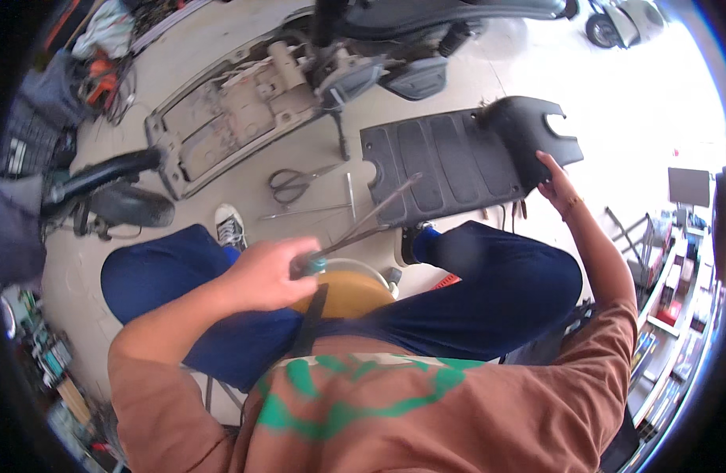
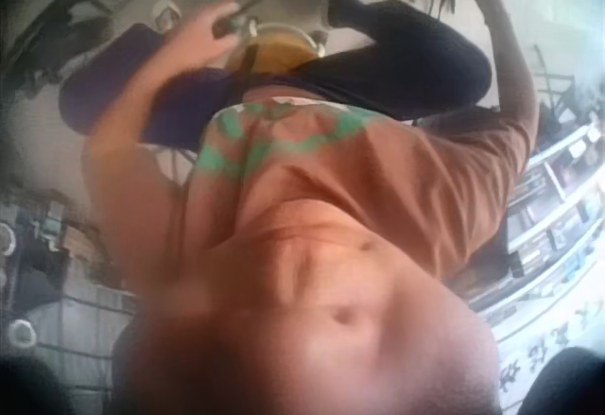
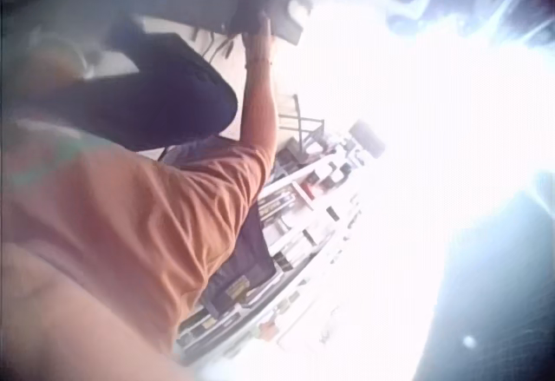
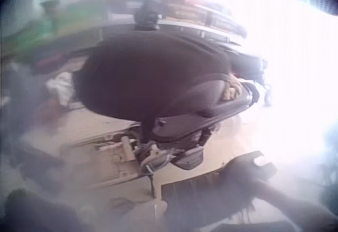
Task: The person uses a multimeter to test the scooter's electrical system, then removes the floorboard cover with a screwdriver. They reposition the cover and secure it with screws, completing the reassembly.
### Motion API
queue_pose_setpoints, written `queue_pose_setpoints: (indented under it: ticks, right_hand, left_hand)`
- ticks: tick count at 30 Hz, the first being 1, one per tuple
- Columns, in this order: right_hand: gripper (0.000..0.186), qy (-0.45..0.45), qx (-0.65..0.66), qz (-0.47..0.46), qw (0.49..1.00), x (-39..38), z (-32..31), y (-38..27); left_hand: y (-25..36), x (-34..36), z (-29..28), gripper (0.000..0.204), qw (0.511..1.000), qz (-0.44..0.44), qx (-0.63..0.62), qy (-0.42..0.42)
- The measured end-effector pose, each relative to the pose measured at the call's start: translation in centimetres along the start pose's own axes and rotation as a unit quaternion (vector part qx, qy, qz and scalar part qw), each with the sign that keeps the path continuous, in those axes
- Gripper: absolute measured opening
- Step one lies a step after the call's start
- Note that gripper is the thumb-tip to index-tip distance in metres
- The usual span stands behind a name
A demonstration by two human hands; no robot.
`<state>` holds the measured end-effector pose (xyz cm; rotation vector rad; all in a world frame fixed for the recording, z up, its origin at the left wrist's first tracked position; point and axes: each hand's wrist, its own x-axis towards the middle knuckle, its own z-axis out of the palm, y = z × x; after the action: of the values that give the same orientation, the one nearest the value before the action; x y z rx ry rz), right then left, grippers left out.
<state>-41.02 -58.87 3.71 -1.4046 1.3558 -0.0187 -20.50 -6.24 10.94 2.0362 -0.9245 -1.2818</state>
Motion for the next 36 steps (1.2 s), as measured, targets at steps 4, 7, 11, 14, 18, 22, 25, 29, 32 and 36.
queue_pose_setpoints:
  ticks: [4, 7, 11, 14, 18, 22, 25, 29, 32, 36]
  right_hand:
    - [0.036, -0.076, 0.017, -0.016, 0.997, -2.0, 2.7, -0.2]
    - [0.035, -0.167, 0.072, -0.005, 0.983, -1.6, 4.5, 1.3]
    - [0.035, -0.243, 0.102, 0.023, 0.964, -4.4, 8.7, 0.0]
    - [0.035, -0.285, 0.110, 0.007, 0.952, -5.5, 10.3, -1.1]
    - [0.041, -0.285, 0.084, -0.030, 0.954, -7.4, 13.7, -2.6]
    - [0.045, -0.277, 0.037, -0.094, 0.956, -9.9, 16.6, -4.1]
    - [0.044, -0.290, 0.036, -0.089, 0.952, -12.3, 18.5, -6.0]
    - [0.039, -0.341, 0.060, -0.033, 0.938, -12.9, 20.3, -7.2]
    - [0.035, -0.412, 0.054, -0.017, 0.909, -11.7, 21.6, -8.0]
    - [0.040, -0.399, 0.027, -0.029, 0.916, -15.4, 25.6, -9.5]
  left_hand:
    - [0.2, -2.2, 0.2, 0.023, 0.997, 0.039, -0.050, 0.049]
    - [0.5, -4.0, -2.0, 0.025, 0.996, 0.044, -0.056, 0.063]
    - [0.9, -8.4, -5.4, 0.022, 0.986, -0.047, -0.081, 0.139]
    - [-0.8, -11.7, -5.2, 0.021, 0.965, -0.070, -0.134, 0.214]
    - [-4.4, -14.1, -1.4, 0.020, 0.924, -0.083, -0.223, 0.300]
    - [-5.8, -15.2, 0.7, 0.021, 0.897, -0.103, -0.298, 0.310]
    - [-5.8, -16.7, 1.0, 0.021, 0.858, -0.079, -0.341, 0.375]
    - [-2.9, -19.8, -0.6, 0.018, 0.818, -0.010, -0.322, 0.476]
    - [-1.1, -22.3, -1.3, 0.020, 0.824, 0.035, -0.173, 0.538]
    - [-0.8, -25.5, 0.0, 0.022, 0.829, 0.061, 0.050, 0.554]
